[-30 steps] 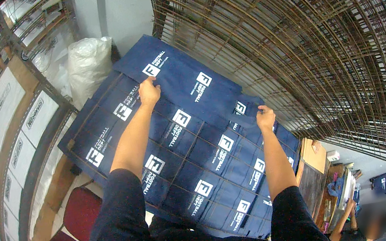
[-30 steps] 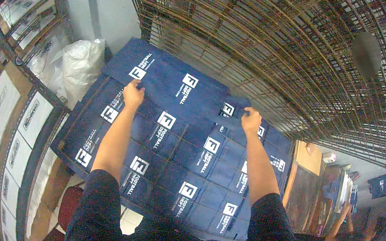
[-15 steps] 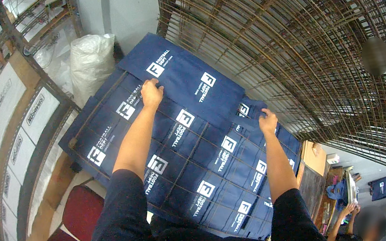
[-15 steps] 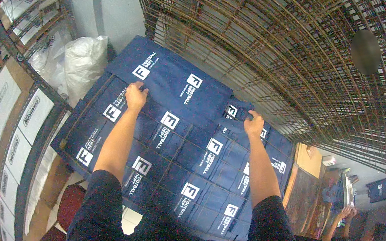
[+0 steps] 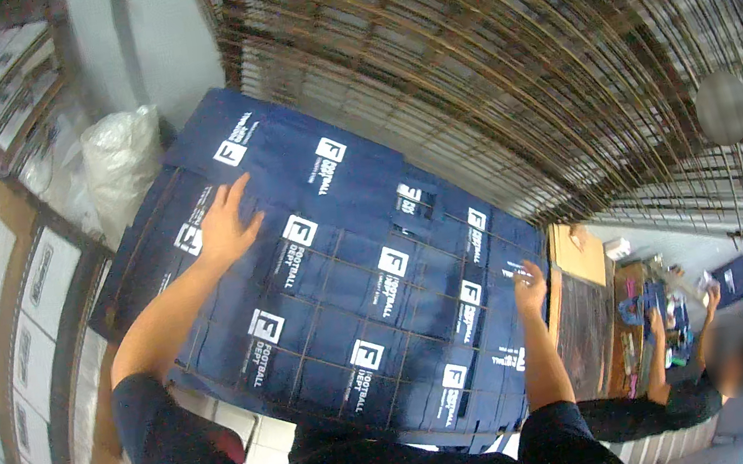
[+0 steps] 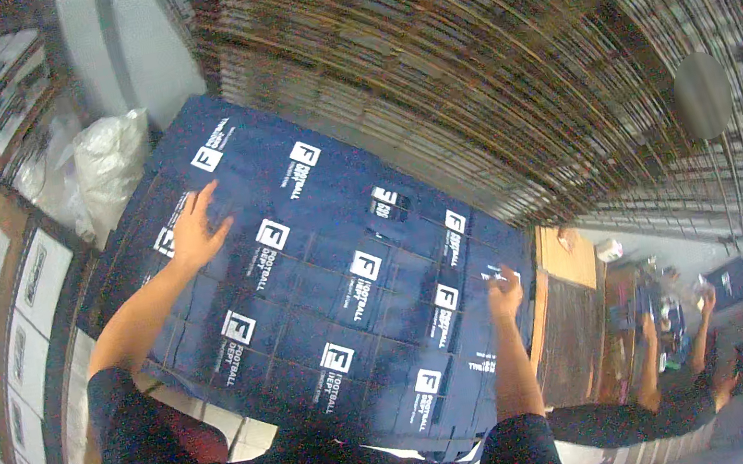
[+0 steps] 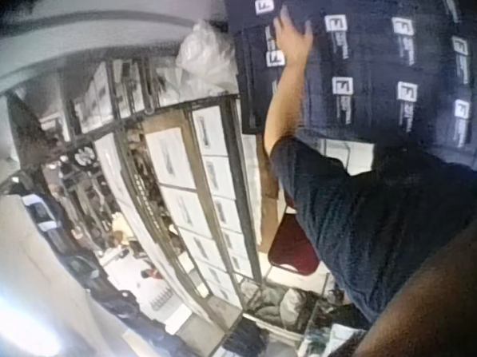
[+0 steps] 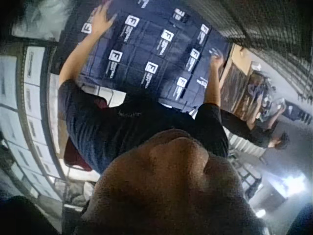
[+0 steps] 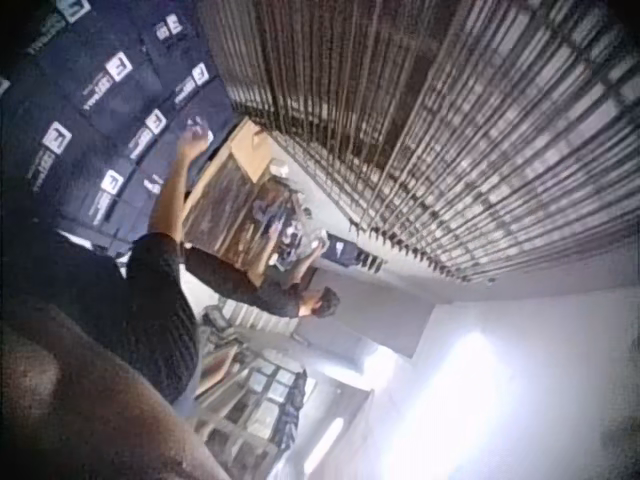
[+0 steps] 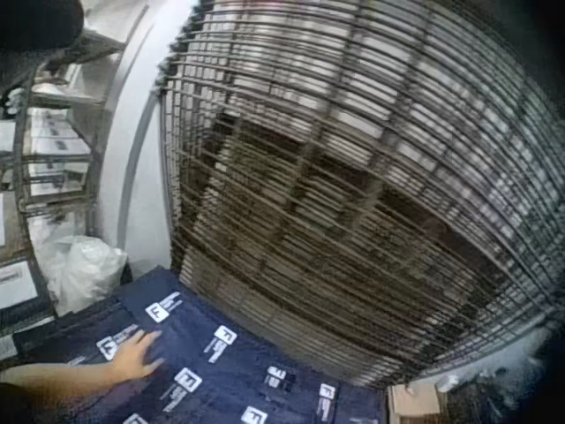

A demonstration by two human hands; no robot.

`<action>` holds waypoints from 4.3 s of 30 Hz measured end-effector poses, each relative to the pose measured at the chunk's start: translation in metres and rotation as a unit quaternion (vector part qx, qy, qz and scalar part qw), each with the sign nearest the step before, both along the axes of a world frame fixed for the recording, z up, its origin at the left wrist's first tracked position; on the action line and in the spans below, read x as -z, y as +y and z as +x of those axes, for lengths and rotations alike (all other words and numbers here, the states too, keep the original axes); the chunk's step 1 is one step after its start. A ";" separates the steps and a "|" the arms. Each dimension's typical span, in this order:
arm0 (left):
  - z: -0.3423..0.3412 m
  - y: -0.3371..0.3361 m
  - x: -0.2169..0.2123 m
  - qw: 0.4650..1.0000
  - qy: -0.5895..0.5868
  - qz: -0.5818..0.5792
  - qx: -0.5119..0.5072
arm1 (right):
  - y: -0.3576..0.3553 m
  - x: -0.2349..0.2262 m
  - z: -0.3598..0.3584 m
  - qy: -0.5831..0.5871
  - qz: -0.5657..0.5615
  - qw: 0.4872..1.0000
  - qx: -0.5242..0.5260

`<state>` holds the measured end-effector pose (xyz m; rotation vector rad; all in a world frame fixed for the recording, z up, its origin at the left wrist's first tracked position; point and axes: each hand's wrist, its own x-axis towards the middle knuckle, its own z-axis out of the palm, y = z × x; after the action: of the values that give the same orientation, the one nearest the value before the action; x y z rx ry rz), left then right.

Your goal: The person repeatedly picks up blue tote bags from a table and stacks them into a neat pile. The person aligns each bag before placing it on the stack. A coworker across the table also handles similar bags.

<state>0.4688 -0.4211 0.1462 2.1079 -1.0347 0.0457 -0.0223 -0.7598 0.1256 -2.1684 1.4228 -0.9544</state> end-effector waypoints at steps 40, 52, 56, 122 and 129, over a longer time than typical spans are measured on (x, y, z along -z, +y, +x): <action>-0.517 0.281 0.000 0.906 0.253 0.305 -0.150 | -0.065 0.080 -0.431 0.204 0.160 0.910 0.325; -0.493 0.223 0.016 0.948 -0.013 0.309 0.073 | 0.068 0.090 -0.401 0.248 0.053 0.953 0.165; -0.517 0.132 -0.009 0.966 0.174 0.148 0.119 | 0.108 0.091 -0.403 0.233 0.029 0.960 0.155; -0.115 -0.142 0.069 0.876 0.442 -0.180 -0.068 | -0.084 -0.085 0.040 0.134 -0.092 0.985 -0.056; -0.099 -0.150 0.083 0.963 0.231 -0.038 -0.133 | -0.092 -0.037 0.061 0.188 -0.032 0.982 0.013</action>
<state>0.3699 -0.5713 0.0636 2.0374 -0.4639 -0.2601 0.0387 -0.8522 0.1623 -2.4804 1.6077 -0.6263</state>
